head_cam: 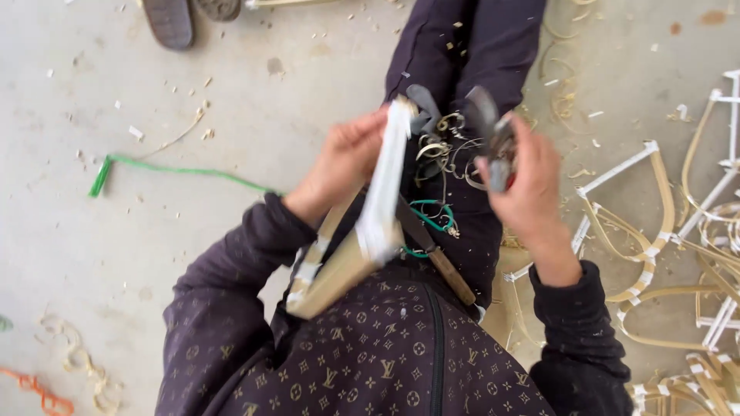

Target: The recorder is using shears and tape to assemble or trim flexible wooden frames, likely for lanterns or furniture parts.

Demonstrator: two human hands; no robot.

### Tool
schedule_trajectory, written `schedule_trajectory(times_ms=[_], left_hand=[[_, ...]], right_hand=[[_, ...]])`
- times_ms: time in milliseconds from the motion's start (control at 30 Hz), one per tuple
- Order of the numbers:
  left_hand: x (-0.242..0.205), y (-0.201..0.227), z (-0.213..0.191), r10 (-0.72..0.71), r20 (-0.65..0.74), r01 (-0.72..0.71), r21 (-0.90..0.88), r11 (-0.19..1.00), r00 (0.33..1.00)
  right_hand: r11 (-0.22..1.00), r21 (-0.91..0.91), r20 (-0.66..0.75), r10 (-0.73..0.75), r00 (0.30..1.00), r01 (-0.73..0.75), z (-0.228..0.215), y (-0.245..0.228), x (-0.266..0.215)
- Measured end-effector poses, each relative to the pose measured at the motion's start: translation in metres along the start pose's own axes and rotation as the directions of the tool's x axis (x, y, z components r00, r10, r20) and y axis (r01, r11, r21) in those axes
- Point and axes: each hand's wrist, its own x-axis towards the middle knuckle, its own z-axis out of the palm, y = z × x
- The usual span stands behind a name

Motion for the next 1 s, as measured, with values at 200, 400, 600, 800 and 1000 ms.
schedule_trajectory(times_ms=[200, 400, 600, 800, 1000], left_hand=[[0.005, 0.022, -0.024, -0.121, -0.140, 0.042, -0.468, 0.883, 0.983], [0.002, 0.007, -0.042, -0.081, -0.210, -0.053, -0.563, 0.824, 0.974], [-0.011, 0.051, -0.051, 0.140, -0.298, -0.304, -0.626, 0.718, 0.944], [-0.020, 0.078, -0.041, 0.276, -0.356, -0.441, -0.563, 0.700, 0.893], [-0.023, 0.052, -0.040, 0.442, -0.337, -0.550, -0.385, 0.741, 0.831]], right_hand=[[0.982, -0.189, -0.020, -0.020, 1.000, 0.016, 0.027, 0.026, 0.055], [0.963, -0.202, 0.013, -0.182, 0.983, 0.181, 0.021, -0.007, 0.081], [0.982, 0.189, 0.147, -0.003, 0.989, -0.026, 0.052, -0.034, 0.014], [0.967, 0.202, 0.398, 0.065, 0.915, -0.157, 0.067, -0.061, -0.005], [0.878, 0.391, 0.429, 0.091, 0.899, -0.276, 0.063, -0.052, -0.006]])
